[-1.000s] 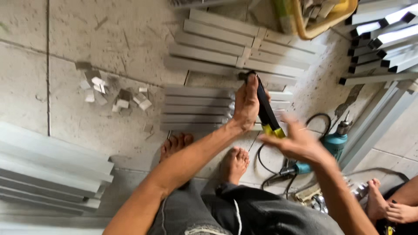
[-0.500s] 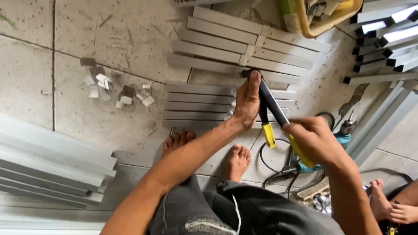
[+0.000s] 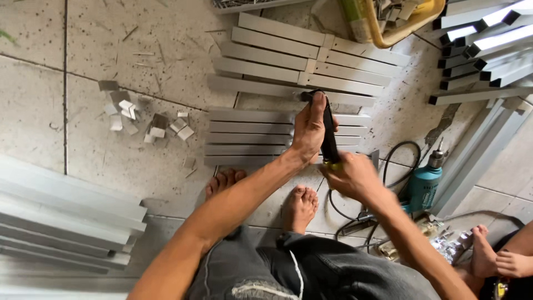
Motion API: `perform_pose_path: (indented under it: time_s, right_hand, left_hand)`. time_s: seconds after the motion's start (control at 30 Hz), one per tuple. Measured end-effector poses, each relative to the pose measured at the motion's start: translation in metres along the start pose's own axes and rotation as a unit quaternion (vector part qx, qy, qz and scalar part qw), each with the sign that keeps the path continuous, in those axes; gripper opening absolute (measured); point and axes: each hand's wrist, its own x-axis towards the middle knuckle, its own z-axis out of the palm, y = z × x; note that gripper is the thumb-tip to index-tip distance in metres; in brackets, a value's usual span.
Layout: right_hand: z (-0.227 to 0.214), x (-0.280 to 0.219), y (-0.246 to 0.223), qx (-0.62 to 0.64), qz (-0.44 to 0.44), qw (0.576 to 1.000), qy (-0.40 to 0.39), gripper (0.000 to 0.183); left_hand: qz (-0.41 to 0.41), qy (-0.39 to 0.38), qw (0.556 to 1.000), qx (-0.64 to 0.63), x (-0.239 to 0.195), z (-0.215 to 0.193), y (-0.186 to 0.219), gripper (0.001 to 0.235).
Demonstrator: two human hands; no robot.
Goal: The person assembles metal slats by inserting small connectors and using a rivet tool to secure them.
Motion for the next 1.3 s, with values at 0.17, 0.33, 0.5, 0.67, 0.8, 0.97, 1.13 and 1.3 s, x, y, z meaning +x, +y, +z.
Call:
perform_pose_path:
  time_s: [0.17,0.33,0.5,0.67,0.8,0.97,1.13,1.3]
  right_hand:
    - [-0.071,-0.038,-0.028,0.234,0.075,0.969,-0.025,0.038]
    - [0.013,-0.014,0.006,0.247,0.015,0.967,-0.052,0.028]
    - [0.022,-0.005,0.008,0.163,0.022,0.986,0.006,0.029]
    - [0.039,-0.004,0.011,0.149,-0.001,0.988,0.049,0.032]
    - [0.078,0.003,0.027,0.194,-0.049,0.963,0.182,0.033]
    - [0.038,-0.032,-0.020,0.237,-0.081,0.958,0.139,0.036]
    - [-0.108,-0.104,-0.103,0.124,-0.026,0.985,-0.119,0.039]
    - [-0.168,-0.032,-0.146,-0.027,-0.170,0.984,-0.054,0.037]
  left_hand:
    - [0.011,-0.001,1.000,0.018,0.019,-0.006,-0.010,0.054]
    - [-0.037,-0.020,0.999,-0.003,-0.015,-0.006,0.006,0.056]
    - [-0.072,-0.044,0.996,-0.036,-0.003,-0.014,-0.003,0.078]
    - [-0.056,-0.040,0.997,-0.045,-0.013,-0.010,0.003,0.092]
    - [-0.097,-0.030,0.995,-0.001,-0.018,-0.010,-0.002,0.104]
    - [-0.082,-0.209,0.973,0.056,-0.045,-0.024,0.056,0.091]
    - [0.024,-0.367,0.897,0.243,-0.025,-0.085,0.162,0.031]
    - [0.017,-0.413,0.876,0.250,-0.049,-0.075,0.226,0.026]
